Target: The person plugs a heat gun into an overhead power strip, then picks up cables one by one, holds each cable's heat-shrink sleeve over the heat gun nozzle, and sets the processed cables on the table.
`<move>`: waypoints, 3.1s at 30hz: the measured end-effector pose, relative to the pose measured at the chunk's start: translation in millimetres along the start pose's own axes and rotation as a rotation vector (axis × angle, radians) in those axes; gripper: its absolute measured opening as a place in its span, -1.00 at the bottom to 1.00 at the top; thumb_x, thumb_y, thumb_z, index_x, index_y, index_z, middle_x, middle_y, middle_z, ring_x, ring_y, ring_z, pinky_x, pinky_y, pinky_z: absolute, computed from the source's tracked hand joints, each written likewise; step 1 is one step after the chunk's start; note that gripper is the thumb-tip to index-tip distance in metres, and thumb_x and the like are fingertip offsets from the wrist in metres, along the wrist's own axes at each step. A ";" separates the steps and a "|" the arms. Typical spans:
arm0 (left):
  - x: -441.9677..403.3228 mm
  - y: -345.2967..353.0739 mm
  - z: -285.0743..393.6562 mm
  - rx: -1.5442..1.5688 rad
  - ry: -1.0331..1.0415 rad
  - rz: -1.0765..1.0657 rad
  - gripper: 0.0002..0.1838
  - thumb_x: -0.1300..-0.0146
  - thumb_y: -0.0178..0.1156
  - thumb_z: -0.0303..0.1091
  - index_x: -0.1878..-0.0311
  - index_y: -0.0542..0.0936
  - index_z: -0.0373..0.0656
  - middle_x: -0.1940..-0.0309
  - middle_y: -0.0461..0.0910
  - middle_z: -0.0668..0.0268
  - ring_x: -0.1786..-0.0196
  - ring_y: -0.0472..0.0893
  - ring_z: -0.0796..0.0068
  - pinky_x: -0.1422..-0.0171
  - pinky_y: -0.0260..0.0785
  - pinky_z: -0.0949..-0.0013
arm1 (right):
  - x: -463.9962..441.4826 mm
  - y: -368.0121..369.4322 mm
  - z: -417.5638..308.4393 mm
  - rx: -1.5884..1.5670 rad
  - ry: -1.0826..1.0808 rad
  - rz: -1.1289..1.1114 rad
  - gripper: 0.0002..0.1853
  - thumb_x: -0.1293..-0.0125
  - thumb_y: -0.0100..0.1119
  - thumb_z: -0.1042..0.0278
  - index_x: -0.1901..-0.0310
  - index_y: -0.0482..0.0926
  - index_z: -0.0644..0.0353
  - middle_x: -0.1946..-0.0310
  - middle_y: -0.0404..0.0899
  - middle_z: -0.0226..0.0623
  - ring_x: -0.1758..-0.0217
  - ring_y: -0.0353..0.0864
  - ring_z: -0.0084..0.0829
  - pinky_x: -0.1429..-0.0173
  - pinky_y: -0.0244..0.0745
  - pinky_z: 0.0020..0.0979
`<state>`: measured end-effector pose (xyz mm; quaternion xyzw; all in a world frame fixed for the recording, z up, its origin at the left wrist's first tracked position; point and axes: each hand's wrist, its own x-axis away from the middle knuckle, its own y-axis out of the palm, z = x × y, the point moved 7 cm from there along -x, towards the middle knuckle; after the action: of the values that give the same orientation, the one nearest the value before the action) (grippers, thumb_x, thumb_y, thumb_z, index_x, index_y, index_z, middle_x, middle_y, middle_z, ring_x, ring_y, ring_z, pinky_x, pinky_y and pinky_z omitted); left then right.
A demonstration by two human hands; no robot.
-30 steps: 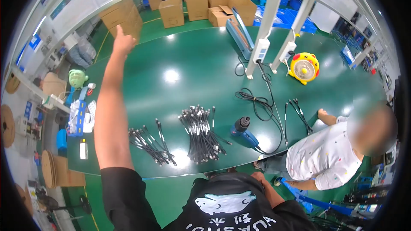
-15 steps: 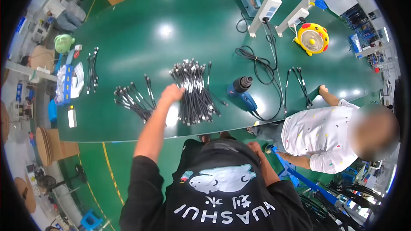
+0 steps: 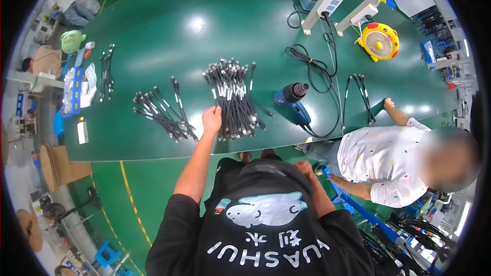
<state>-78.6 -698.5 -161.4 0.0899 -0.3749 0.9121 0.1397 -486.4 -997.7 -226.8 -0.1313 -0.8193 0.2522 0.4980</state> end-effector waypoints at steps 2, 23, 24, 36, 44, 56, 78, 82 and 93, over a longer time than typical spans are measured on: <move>3.4 -10.6 3.9 0.129 0.075 0.141 -0.66 -0.45 0.20 -0.16 0.13 0.76 -0.28 0.26 0.71 -0.04 0.16 0.71 -0.03 0.01 0.50 0.01 | 11.4 -6.2 -13.6 -0.020 -0.004 0.001 -0.73 -0.26 0.28 0.15 0.25 0.78 0.19 0.38 0.78 -0.21 0.29 0.78 -0.35 0.10 0.64 -0.28; 133.8 -9.0 176.4 1.128 0.216 -0.449 -0.73 -0.59 0.14 -0.24 -0.03 0.64 -0.27 0.14 0.68 0.38 0.16 0.59 0.61 0.04 0.49 0.42 | 142.9 -96.5 -380.8 -0.453 -1.025 -0.012 -0.72 -0.46 0.25 0.37 -0.05 0.68 0.41 0.00 0.68 -0.13 0.01 0.68 -0.36 -0.09 0.59 -0.37; 135.6 -9.9 177.8 0.958 0.238 -0.471 -0.78 -0.55 0.17 -0.31 -0.02 0.64 -0.29 0.15 0.68 0.34 0.17 0.60 0.56 0.04 0.49 0.41 | 143.5 -98.6 -379.3 -0.457 -1.022 -0.008 -0.72 -0.46 0.25 0.37 -0.05 0.68 0.41 0.00 0.68 -0.13 0.01 0.68 -0.36 -0.09 0.59 -0.37; 138.8 -160.3 277.9 -0.153 1.048 0.196 -0.65 -0.08 0.48 -0.50 0.04 0.66 -0.22 0.04 0.65 0.19 0.01 0.65 0.14 -0.41 0.33 -0.02 | 177.3 -144.5 -365.6 -0.128 -1.064 0.135 -0.74 -0.49 0.16 0.28 0.16 0.64 0.36 0.36 0.60 0.08 0.24 0.60 0.13 0.14 0.47 -0.06; 140.0 -147.1 272.3 -0.188 1.163 -0.185 -0.77 -0.15 0.44 -0.48 0.11 0.68 -0.22 0.34 0.63 0.23 0.27 0.63 0.15 0.05 0.50 0.13 | 195.7 -146.6 -361.1 -0.064 -1.125 0.163 -0.75 -0.46 0.21 0.28 0.09 0.67 0.32 0.26 0.69 -0.02 0.20 0.67 0.07 0.09 0.54 -0.09; 149.2 -148.9 275.5 -0.092 1.117 -0.195 -0.76 -0.13 0.48 -0.46 0.12 0.71 -0.21 0.37 0.65 0.24 0.34 0.62 0.20 0.22 0.44 0.20 | 211.1 -151.0 -368.4 -0.138 -1.236 0.294 -0.79 -0.28 0.41 0.41 0.08 0.74 0.25 0.44 0.60 -0.26 0.49 0.53 -0.35 0.36 0.43 -0.35; 136.0 -136.3 278.6 0.000 1.081 -0.228 -0.77 -0.12 0.49 -0.50 0.14 0.73 -0.24 0.32 0.74 0.22 0.36 0.67 0.24 0.25 0.48 0.26 | 202.9 -151.5 -379.4 -0.089 -1.262 0.342 -0.81 -0.22 0.44 0.40 0.14 0.77 0.22 0.34 0.70 -0.23 0.40 0.69 -0.23 0.30 0.58 -0.31; 134.1 -134.0 279.1 0.013 1.064 -0.239 -0.76 -0.11 0.49 -0.50 0.13 0.73 -0.25 0.32 0.74 0.22 0.36 0.67 0.24 0.28 0.48 0.26 | 201.0 -153.9 -380.0 -0.100 -1.239 0.337 -0.82 -0.21 0.45 0.41 0.15 0.77 0.21 0.34 0.70 -0.23 0.39 0.70 -0.23 0.29 0.59 -0.32; 125.1 -130.4 278.3 0.055 0.877 -0.311 -0.79 -0.17 0.47 -0.48 0.11 0.74 -0.22 0.39 0.69 0.27 0.43 0.59 0.45 0.37 0.36 0.37 | 194.4 -157.3 -378.3 -0.088 -1.168 0.312 -0.80 -0.19 0.47 0.40 0.17 0.73 0.24 0.36 0.68 -0.25 0.46 0.66 -0.26 0.33 0.56 -0.33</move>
<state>-138.2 -783.7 153.7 -0.2453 -0.2382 0.8418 0.4177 -238.3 -932.0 147.0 -0.1101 -0.9378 0.3186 -0.0828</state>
